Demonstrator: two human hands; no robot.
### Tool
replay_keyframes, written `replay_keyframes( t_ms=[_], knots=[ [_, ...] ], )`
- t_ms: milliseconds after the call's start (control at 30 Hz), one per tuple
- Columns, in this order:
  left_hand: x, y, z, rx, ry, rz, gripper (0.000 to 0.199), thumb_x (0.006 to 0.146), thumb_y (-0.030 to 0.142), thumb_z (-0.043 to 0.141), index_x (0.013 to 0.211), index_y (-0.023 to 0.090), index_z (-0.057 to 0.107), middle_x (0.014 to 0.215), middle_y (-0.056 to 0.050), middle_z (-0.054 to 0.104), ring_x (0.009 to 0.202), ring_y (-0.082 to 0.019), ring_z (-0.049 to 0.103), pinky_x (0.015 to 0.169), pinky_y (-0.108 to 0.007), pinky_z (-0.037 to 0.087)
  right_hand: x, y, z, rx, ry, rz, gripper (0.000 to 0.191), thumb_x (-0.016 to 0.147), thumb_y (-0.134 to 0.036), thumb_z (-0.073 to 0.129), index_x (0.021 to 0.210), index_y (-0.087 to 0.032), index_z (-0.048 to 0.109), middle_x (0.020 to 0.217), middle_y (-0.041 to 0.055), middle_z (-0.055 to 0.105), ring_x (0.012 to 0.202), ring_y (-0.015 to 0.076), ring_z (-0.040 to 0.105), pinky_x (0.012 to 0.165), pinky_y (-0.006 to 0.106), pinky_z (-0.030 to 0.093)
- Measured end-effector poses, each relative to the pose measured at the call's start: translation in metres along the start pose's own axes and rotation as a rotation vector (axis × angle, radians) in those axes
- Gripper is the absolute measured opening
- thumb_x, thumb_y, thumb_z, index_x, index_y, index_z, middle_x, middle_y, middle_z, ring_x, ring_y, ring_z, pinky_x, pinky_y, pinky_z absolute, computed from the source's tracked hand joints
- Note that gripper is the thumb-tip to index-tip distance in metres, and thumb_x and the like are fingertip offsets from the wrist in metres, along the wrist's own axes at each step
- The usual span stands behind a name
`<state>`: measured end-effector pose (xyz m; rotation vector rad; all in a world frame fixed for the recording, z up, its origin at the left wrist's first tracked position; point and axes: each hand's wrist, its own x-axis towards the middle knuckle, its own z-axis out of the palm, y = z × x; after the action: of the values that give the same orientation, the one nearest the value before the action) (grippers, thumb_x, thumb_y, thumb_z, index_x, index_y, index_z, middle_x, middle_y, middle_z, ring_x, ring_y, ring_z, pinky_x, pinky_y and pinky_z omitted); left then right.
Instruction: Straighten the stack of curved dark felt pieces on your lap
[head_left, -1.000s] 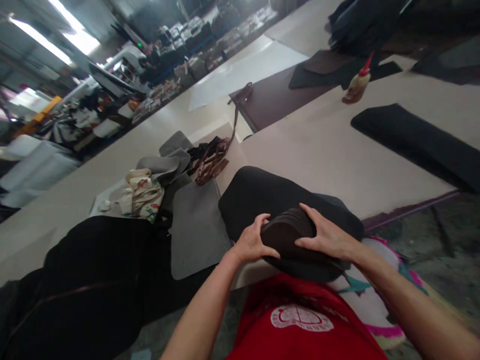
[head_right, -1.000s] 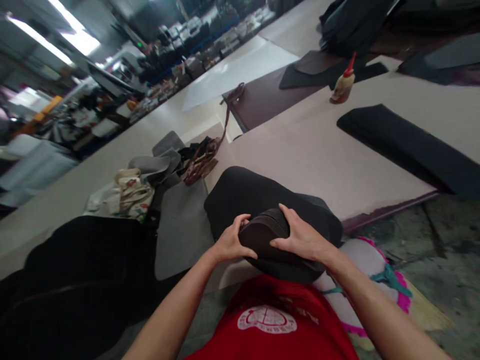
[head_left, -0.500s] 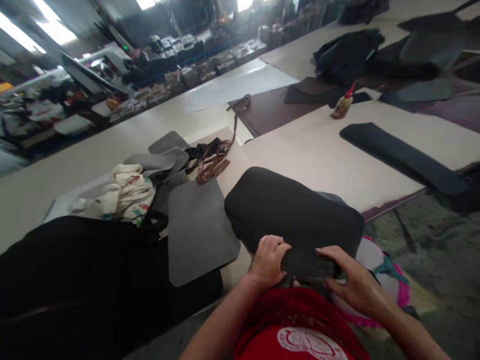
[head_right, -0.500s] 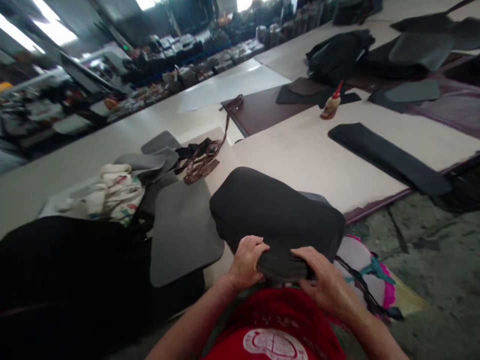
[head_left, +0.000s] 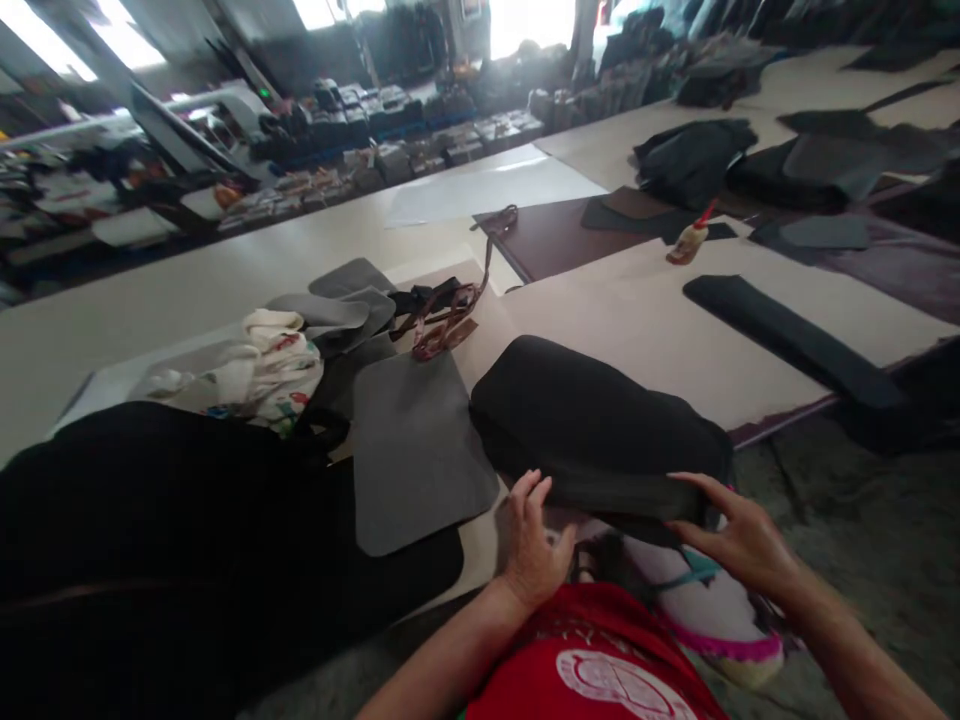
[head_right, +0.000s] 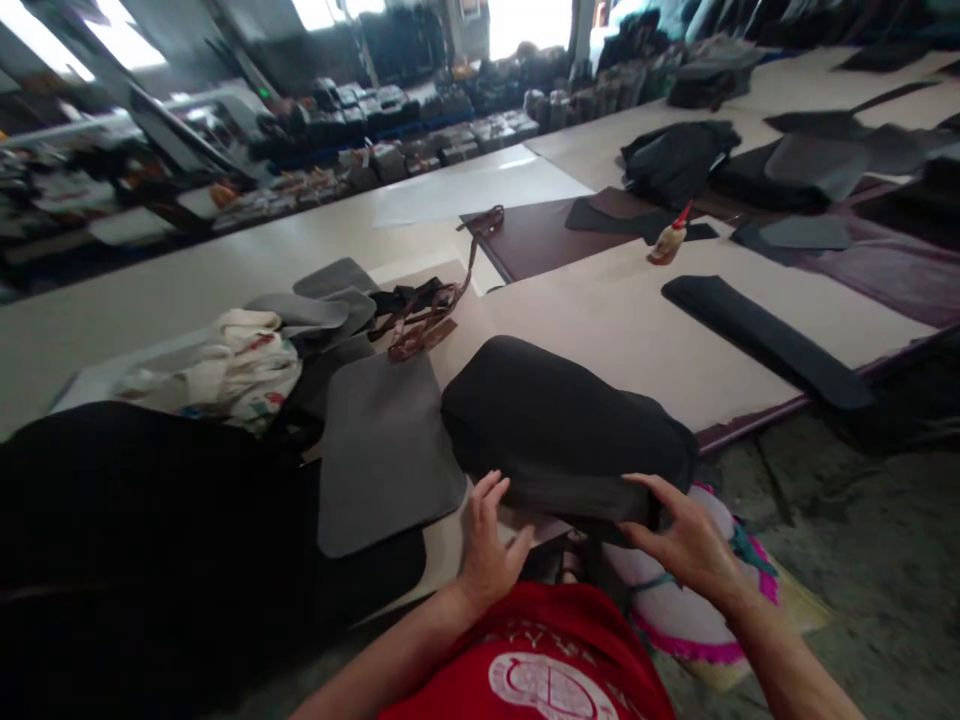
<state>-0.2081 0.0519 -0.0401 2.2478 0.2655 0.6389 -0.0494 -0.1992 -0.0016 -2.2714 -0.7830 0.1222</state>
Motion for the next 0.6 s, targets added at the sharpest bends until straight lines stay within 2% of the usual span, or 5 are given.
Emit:
replay_keyframes(
  t_ms=[100,200,300,467,600],
  knots=[
    [-0.013,-0.010,-0.013,-0.209,0.147,-0.349,0.048,0.082,0.019,0.063,0.127,0.020,0.047,0.136,-0.013,0.045,0.133,-0.025,0.041,0.117,-0.048,0.029,0.016,-0.003,-0.009,0.042,-0.023,0.128,0.056,0.073,-0.049,0.072,0.120,-0.021,0.061,0.096,0.0042,0.072,0.087,0.0264,0.068,0.079,0.036,0.056],
    [-0.018,-0.012,-0.018,-0.533,-0.013,-0.731,0.037,0.082,0.038,0.067,0.108,0.017,0.052,0.109,-0.010,0.058,0.106,-0.024,0.058,0.100,-0.044,0.046,0.021,-0.009,-0.011,0.070,-0.059,0.132,0.055,0.071,-0.047,0.073,0.119,-0.021,0.062,0.096,0.0036,0.072,0.087,0.0254,0.068,0.078,0.035,0.056],
    [-0.017,-0.004,-0.011,-0.765,-0.220,-0.904,0.048,0.085,0.060,0.060,0.099,0.014,0.054,0.094,-0.011,0.065,0.084,-0.022,0.066,0.075,-0.036,0.054,0.009,-0.014,-0.004,0.043,-0.070,0.021,0.044,0.074,-0.035,0.068,0.116,-0.022,0.062,0.103,0.0034,0.070,0.091,0.0234,0.068,0.081,0.034,0.056],
    [-0.003,0.020,0.015,-1.385,-0.237,-1.219,0.065,0.076,0.059,0.076,0.121,0.017,0.056,0.124,-0.014,0.066,0.101,-0.024,0.067,0.080,-0.033,0.056,-0.024,-0.002,0.023,0.019,0.006,-0.161,0.045,0.077,-0.021,0.059,0.122,-0.024,0.060,0.122,0.0063,0.065,0.113,0.0251,0.063,0.095,0.039,0.053],
    [0.011,0.036,0.034,-1.450,-0.077,-1.325,0.064,0.081,0.050,0.075,0.132,0.017,0.056,0.132,-0.013,0.064,0.113,-0.027,0.065,0.088,-0.036,0.058,-0.041,0.003,0.037,-0.001,0.048,-0.169,0.051,0.078,-0.016,0.056,0.129,-0.024,0.057,0.129,0.0091,0.061,0.122,0.0263,0.057,0.104,0.047,0.049]
  ],
)
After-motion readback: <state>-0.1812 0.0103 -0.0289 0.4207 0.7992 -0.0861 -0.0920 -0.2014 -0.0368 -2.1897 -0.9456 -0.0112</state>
